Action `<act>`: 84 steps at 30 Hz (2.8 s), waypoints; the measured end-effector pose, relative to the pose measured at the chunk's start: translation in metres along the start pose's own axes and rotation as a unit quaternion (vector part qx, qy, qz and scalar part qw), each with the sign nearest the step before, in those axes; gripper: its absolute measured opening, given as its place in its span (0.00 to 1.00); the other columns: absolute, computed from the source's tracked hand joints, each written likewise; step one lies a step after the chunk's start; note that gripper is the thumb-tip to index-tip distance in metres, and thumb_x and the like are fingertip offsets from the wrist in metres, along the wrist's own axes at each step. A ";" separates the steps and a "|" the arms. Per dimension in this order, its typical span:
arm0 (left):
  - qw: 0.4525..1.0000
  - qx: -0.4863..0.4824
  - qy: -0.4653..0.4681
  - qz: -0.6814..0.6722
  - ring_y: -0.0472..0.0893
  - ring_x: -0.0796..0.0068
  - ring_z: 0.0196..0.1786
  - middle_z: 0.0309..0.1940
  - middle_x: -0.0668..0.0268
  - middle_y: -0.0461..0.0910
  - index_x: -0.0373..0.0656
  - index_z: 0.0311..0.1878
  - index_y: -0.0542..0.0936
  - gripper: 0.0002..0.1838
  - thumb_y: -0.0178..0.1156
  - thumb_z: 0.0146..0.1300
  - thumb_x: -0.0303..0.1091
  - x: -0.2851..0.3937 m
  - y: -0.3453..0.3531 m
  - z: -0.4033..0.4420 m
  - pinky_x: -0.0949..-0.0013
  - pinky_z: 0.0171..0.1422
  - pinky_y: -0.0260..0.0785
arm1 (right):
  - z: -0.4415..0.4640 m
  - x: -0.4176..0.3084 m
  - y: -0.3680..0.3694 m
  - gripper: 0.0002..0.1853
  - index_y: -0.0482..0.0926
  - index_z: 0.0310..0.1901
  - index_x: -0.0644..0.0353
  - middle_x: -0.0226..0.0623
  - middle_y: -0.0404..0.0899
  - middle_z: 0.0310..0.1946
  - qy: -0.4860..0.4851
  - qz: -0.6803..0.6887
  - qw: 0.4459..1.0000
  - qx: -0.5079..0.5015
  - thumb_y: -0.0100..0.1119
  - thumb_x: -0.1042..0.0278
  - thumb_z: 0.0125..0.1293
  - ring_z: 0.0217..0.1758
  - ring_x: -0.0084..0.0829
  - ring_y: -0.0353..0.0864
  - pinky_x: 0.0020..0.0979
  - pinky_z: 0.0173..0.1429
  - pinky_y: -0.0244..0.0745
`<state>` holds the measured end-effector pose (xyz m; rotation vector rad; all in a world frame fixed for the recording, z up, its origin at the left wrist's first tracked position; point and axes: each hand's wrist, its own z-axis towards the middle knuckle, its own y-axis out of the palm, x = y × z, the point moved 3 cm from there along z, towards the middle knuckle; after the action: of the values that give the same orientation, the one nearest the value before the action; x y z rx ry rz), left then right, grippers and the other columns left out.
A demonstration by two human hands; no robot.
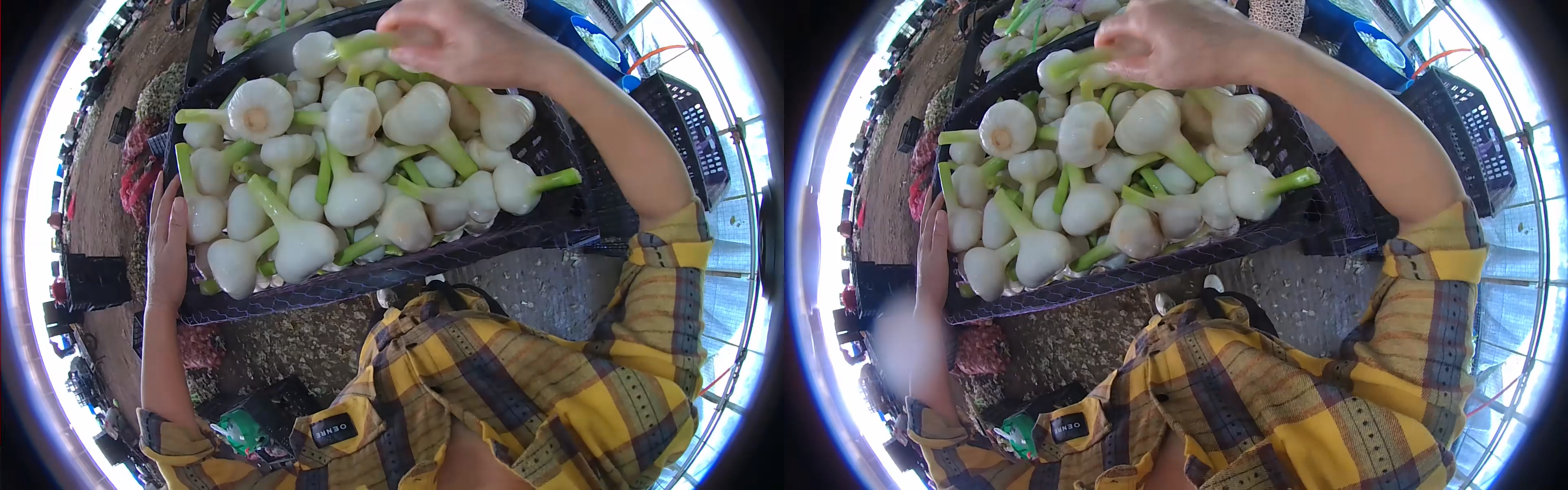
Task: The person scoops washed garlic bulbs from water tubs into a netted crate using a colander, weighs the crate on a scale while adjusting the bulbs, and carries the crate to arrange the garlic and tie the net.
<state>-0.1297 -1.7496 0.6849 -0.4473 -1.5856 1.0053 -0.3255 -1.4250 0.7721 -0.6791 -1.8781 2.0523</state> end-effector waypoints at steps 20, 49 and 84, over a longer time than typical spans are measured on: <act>0.999 0.018 0.041 0.011 0.56 0.58 0.73 0.73 0.52 0.52 0.34 0.65 0.67 0.29 0.44 0.71 0.49 0.022 0.005 -0.007 0.62 0.73 0.49 | -0.002 -0.034 0.049 0.23 0.75 0.46 0.59 0.40 0.75 0.33 -0.226 0.016 0.953 0.202 0.65 0.51 0.55 0.42 0.42 0.77 0.42 0.46 0.73; 0.998 0.012 0.042 0.037 0.61 0.50 0.70 0.73 0.50 0.50 0.38 0.65 0.67 0.31 0.43 0.70 0.53 0.061 0.009 -0.020 0.57 0.71 0.55 | 0.066 -0.085 0.049 0.45 0.67 0.57 0.71 0.55 0.80 0.32 -0.070 -0.020 0.996 -0.045 0.47 0.27 0.59 0.37 0.49 0.82 0.44 0.43 0.77; 0.999 0.014 0.049 0.021 0.68 0.52 0.65 0.72 0.49 0.50 0.33 0.64 0.67 0.30 0.44 0.70 0.50 0.075 0.016 -0.020 0.60 0.67 0.60 | 0.057 0.025 0.021 0.14 0.81 0.37 0.62 0.48 0.81 0.33 0.025 -0.044 0.998 0.032 0.62 0.59 0.56 0.41 0.46 0.81 0.44 0.48 0.74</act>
<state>-0.1353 -1.6774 0.7179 -0.5046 -1.4793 1.0211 -0.3735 -1.4639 0.7505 -0.6162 -1.7748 2.0123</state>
